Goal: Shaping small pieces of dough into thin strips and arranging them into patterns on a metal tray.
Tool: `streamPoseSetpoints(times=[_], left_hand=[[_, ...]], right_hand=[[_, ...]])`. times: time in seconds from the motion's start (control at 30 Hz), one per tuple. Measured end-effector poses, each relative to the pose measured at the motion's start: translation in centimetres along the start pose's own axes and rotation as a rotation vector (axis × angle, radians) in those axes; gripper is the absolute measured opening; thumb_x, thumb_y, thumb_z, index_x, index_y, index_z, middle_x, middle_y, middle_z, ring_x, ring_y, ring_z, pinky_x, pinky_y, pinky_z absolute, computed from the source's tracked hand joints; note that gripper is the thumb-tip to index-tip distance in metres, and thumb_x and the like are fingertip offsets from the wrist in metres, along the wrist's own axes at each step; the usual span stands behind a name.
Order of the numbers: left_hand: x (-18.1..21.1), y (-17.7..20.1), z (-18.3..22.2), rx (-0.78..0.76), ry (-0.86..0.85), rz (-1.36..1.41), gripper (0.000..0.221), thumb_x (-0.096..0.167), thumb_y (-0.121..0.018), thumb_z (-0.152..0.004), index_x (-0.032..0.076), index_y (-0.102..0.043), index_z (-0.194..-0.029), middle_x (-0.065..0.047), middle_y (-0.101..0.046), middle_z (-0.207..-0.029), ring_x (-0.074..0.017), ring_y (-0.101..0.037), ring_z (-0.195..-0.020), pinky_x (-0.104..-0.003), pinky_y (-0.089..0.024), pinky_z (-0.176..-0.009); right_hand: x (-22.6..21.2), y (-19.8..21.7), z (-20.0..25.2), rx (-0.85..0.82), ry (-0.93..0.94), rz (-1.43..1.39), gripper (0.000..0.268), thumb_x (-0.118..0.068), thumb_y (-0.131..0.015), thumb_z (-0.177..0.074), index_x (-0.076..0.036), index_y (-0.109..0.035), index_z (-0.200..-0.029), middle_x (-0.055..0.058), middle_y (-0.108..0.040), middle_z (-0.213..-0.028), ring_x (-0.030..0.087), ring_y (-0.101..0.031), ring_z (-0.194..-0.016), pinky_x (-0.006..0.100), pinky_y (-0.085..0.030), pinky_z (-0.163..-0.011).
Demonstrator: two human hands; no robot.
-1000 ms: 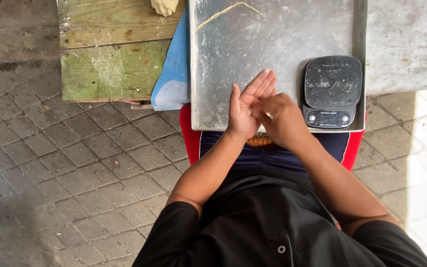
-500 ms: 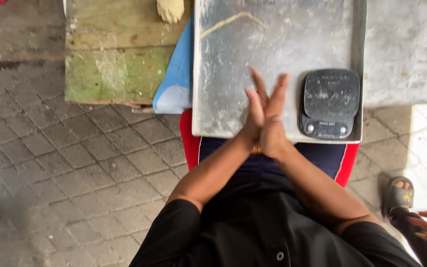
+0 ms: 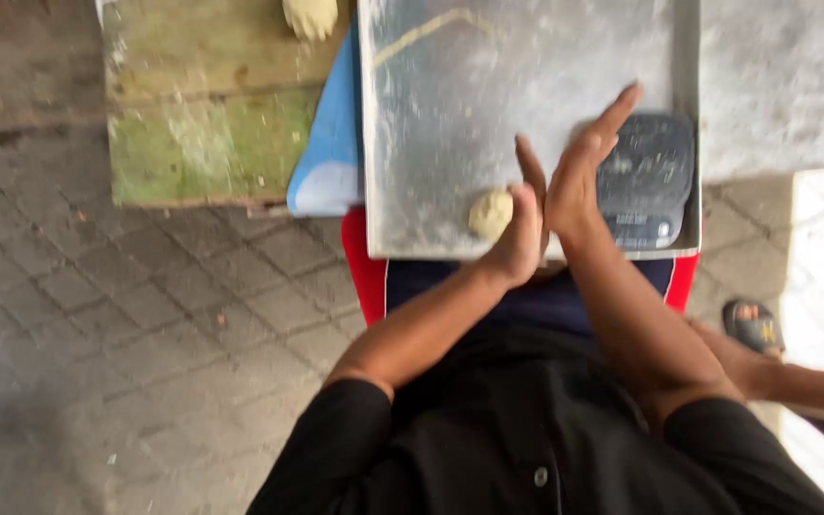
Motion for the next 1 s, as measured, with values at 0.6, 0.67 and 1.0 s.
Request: streamPoseSetpoints(times=[0.6, 0.67, 1.0], left_hand=[[2.9, 0.5, -2.3, -0.134, 0.053, 0.157, 0.104, 0.086, -0.017, -0.085, 0.026, -0.002, -0.169, -0.002, -0.008, -0.176, -0.0226, -0.010, -0.165, -0.045, -0.016, -0.135], [5.3, -0.8, -1.3, -0.105, -0.039, 0.013, 0.098, 0.081, -0.005, -0.093, 0.022, -0.001, -0.170, 0.003, -0.009, -0.176, -0.0168, -0.013, -0.162, -0.038, -0.016, -0.135], [2.0, 2.9, -3.7, 0.143, 0.234, 0.754, 0.134, 0.104, -0.034, -0.067, 0.014, -0.030, -0.166, -0.016, -0.030, -0.169, -0.0324, -0.032, -0.153, -0.046, -0.024, -0.129]], right_hand=[[-1.0, -1.4, -1.8, -0.024, -0.113, 0.123, 0.095, -0.076, -0.007, -0.104, -0.007, 0.019, -0.164, 0.013, 0.022, -0.174, 0.028, 0.017, -0.168, 0.048, 0.013, -0.140], [-2.3, -2.2, 0.4, -0.093, 0.015, 0.250, 0.085, -0.064, -0.009, -0.109, -0.004, 0.016, -0.165, 0.020, 0.017, -0.173, 0.034, 0.016, -0.163, 0.054, 0.015, -0.132], [1.2, -0.2, -2.9, -0.029, -0.367, -0.536, 0.091, -0.082, -0.007, -0.101, -0.022, 0.002, -0.169, 0.025, 0.000, -0.175, 0.047, 0.005, -0.161, 0.061, 0.007, -0.129]])
Point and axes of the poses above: each hand's wrist, its own z-axis away from the middle knuckle, its own y-axis out of the back of the hand, x = y × z, the point moved 5 cm from there along -z, towards the middle knuckle
